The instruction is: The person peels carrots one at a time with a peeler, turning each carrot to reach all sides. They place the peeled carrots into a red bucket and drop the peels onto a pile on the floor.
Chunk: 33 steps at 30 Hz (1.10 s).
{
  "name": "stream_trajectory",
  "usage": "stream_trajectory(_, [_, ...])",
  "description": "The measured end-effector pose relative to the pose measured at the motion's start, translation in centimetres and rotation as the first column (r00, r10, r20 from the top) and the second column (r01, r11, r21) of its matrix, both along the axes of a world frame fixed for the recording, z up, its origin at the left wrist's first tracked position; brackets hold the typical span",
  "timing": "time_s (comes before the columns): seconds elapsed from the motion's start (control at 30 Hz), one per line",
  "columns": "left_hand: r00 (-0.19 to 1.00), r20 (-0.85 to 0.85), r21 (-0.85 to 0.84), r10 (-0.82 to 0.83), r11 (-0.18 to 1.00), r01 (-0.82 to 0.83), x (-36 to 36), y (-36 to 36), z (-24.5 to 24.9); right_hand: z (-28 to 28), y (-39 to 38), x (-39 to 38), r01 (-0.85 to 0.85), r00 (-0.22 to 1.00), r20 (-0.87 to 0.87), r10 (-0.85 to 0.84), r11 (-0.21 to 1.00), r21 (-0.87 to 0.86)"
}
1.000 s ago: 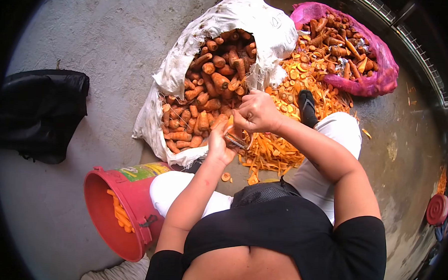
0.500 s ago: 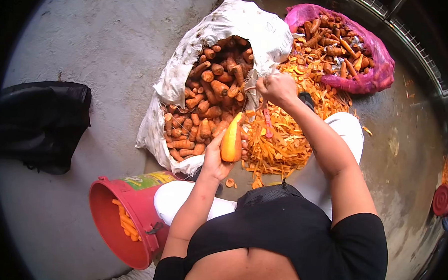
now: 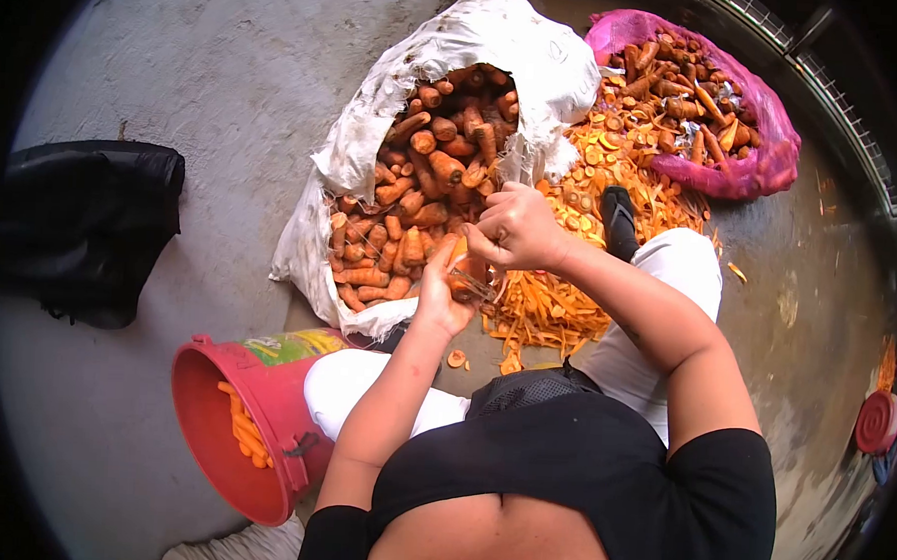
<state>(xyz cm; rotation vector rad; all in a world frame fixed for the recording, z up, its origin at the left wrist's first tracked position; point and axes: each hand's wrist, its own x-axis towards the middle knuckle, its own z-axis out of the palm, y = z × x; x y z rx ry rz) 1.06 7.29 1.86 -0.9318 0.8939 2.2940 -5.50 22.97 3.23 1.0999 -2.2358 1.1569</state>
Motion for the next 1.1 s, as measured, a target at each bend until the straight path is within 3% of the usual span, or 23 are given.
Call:
stream_trajectory(0.3, [0.999,-0.034,0.051,0.004,0.999,-0.002,0.5,0.2,-0.4,-0.6,0.7,0.0,0.019,1.000,0.005,-0.019,0.994,0.107])
stream_trajectory(0.37, [0.997,-0.063,0.094,0.043,0.995,-0.037,0.5,0.1,-0.7,-1.1,0.6,-0.1,0.000,0.999,0.033,0.001,1.000,-0.002])
stream_trajectory(0.47, [0.998,-0.050,-0.045,0.044,0.998,-0.046,0.4,1.3,1.0,-1.6,0.6,0.0,0.018,0.998,0.055,-0.017,0.999,-0.028])
stream_trajectory(0.5, [0.993,-0.112,-0.041,-0.038,0.999,0.033,0.6,0.8,0.9,-1.7,0.7,-0.1,0.031,0.998,0.057,-0.030,0.999,-0.013])
stream_trajectory(0.57, [0.951,-0.235,-0.048,-0.200,0.980,0.195,1.3,-0.5,0.8,-2.3,2.1,-1.9,0.188,0.960,0.201,-0.194,0.981,0.046])
stream_trajectory(0.63, [0.952,-0.229,-0.035,-0.201,0.979,0.199,2.0,0.5,2.7,-2.7,4.1,-4.0,0.375,0.911,0.093,-0.402,0.900,0.221])
stream_trajectory(0.7, [0.948,-0.257,0.047,-0.187,0.977,0.206,2.2,0.3,3.5,-3.5,6.2,-5.4,0.496,0.828,-0.034,-0.560,0.701,0.512])
stream_trajectory(0.8, [0.963,-0.239,0.057,-0.127,0.988,0.144,1.6,-0.4,3.5,-4.6,6.3,-6.0,0.659,0.711,-0.112,-0.694,0.602,0.450])
stream_trajectory(0.9, [0.987,-0.144,0.093,-0.070,0.992,0.084,0.9,-1.0,2.3,-1.6,4.3,-4.7,0.521,0.751,0.244,-0.613,0.778,0.350])
stream_trajectory(0.93, [0.991,-0.113,0.111,-0.068,0.991,0.081,0.6,-1.1,1.8,-0.8,3.7,-4.1,0.490,0.814,0.228,-0.534,0.842,0.224])
stream_trajectory(0.97, [0.995,-0.081,0.129,-0.065,0.989,0.075,0.4,-1.2,1.5,0.2,3.3,-3.5,0.384,0.831,0.355,-0.427,0.904,0.187])
stream_trajectory(1.03, [0.999,-0.039,0.010,-0.031,0.999,0.031,0.2,-0.6,1.3,-0.2,2.0,-3.1,0.250,0.926,0.288,-0.245,0.968,0.022])
stream_trajectory(1.1, [1.000,0.010,-0.062,0.010,0.998,-0.009,0.3,-0.4,1.1,0.1,1.5,-2.0,0.130,0.965,0.219,-0.141,0.989,0.065])
